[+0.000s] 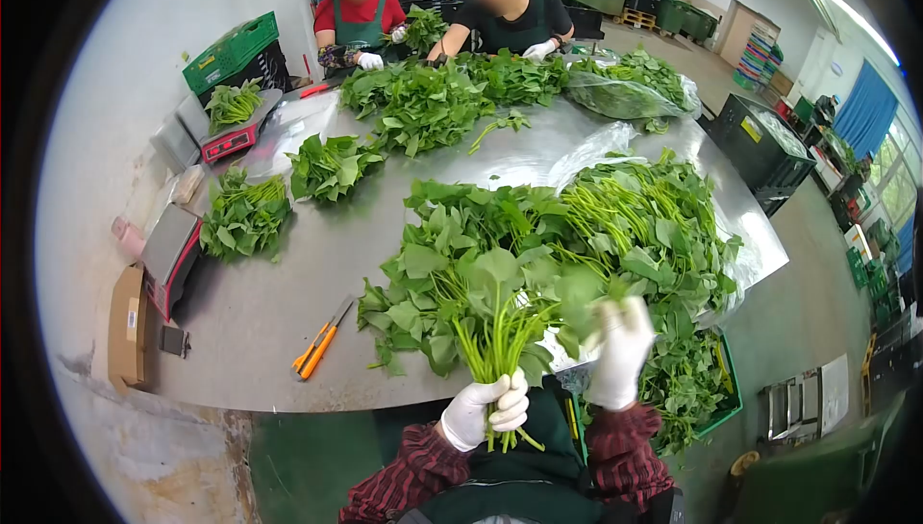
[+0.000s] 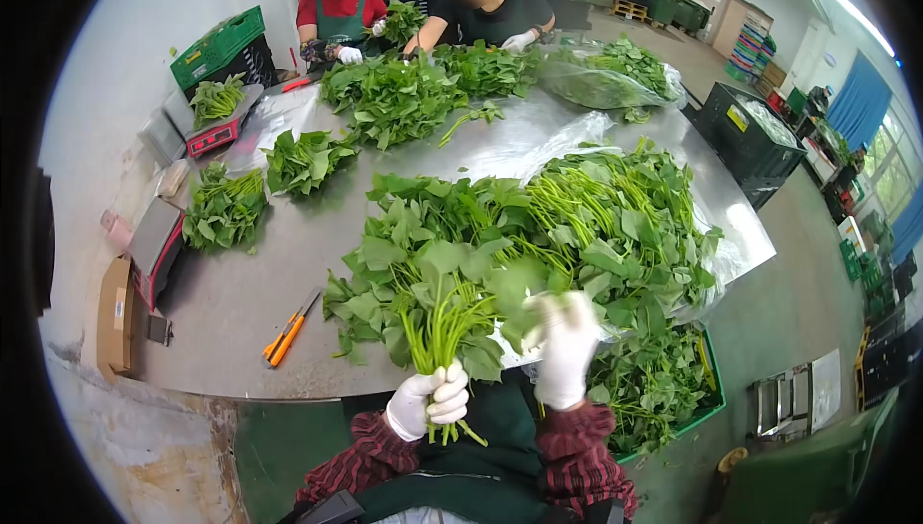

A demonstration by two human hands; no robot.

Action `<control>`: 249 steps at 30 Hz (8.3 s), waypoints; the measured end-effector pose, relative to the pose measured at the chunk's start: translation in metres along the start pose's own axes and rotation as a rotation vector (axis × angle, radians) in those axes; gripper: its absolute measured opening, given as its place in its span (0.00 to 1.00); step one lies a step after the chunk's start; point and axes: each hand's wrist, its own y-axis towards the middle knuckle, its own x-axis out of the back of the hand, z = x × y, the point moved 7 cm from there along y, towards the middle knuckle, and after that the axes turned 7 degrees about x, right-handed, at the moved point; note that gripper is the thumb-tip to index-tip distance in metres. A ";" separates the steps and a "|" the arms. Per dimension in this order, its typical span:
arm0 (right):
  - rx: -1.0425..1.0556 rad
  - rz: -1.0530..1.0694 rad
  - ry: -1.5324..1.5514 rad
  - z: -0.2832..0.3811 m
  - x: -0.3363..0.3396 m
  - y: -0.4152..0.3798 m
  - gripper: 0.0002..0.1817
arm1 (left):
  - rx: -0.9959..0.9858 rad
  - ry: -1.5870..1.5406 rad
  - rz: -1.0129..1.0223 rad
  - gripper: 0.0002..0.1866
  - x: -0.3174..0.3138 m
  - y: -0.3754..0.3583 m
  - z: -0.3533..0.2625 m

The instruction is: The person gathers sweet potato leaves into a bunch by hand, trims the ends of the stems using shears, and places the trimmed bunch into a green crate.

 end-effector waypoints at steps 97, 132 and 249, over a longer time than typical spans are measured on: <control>0.345 0.297 -1.110 -0.131 -0.002 -0.009 0.21 | -0.624 0.325 -0.838 0.07 0.075 -0.075 -0.077; 0.127 0.591 -0.409 -0.048 -0.063 -0.052 0.04 | -0.560 0.640 -0.757 0.07 0.014 -0.021 -0.074; -0.435 0.421 0.321 -0.102 -0.045 -0.008 0.12 | -0.888 0.238 -0.638 0.08 0.054 -0.119 -0.129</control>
